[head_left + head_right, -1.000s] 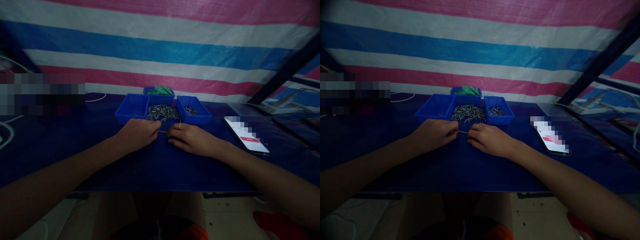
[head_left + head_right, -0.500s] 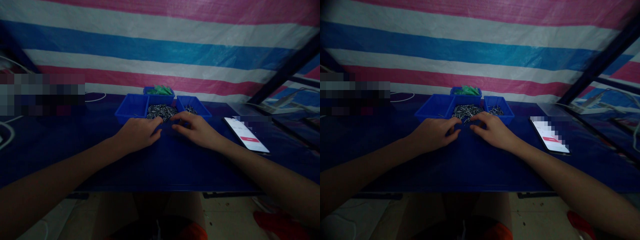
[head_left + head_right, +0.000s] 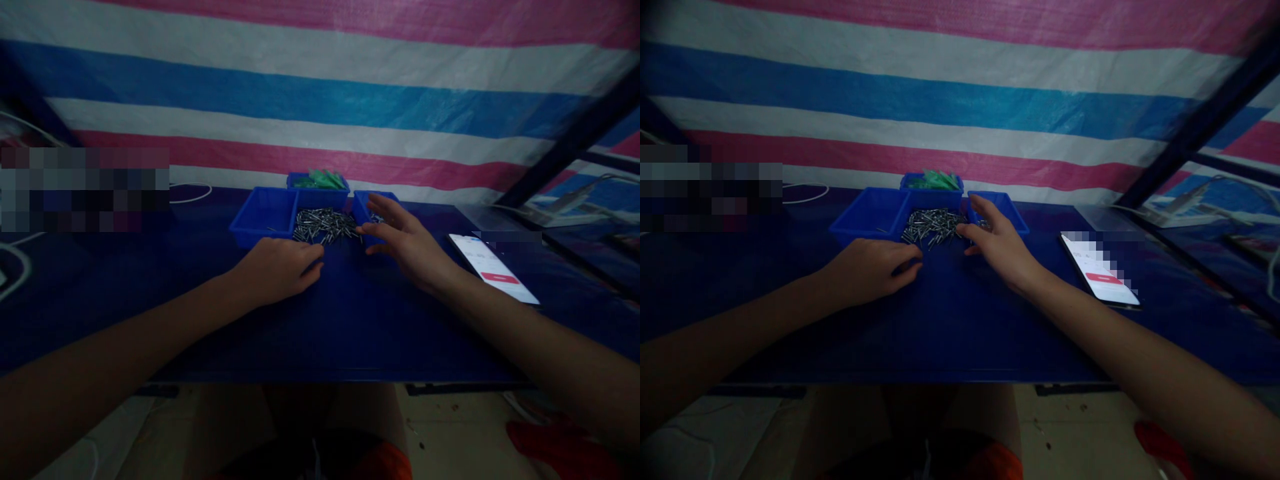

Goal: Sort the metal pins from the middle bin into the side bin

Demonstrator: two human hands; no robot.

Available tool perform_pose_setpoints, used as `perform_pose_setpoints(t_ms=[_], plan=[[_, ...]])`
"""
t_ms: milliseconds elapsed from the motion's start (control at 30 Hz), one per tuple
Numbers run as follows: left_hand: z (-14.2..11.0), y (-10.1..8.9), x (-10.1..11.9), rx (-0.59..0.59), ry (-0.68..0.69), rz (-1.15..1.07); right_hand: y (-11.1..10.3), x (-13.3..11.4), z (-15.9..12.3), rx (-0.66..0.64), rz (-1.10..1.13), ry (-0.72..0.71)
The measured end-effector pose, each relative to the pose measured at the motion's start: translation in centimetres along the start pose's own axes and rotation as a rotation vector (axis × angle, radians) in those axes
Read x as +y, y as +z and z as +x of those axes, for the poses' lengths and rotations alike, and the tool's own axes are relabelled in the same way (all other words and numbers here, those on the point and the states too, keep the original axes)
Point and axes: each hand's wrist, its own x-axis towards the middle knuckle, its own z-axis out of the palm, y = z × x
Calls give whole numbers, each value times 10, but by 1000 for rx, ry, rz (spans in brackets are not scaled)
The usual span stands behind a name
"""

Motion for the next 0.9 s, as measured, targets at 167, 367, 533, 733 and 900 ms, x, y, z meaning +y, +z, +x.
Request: perform_pose_setpoints(t_ms=[167,367,533,733,900], plan=[[0,1,-1,-21,4,23,4,3,-5,-232,-245,-114],[0,-1,0,-34,-3,22,6,15,-10,-283,-778,-332],[-1,-1,1,-43,-9,12,3,21,-8,-362,-929,-252],[1,0,0,-45,-4,8,4,18,-9,-386,-932,-258],[1,0,0,-57,-17,13,5,19,-10,-395,-926,-306]])
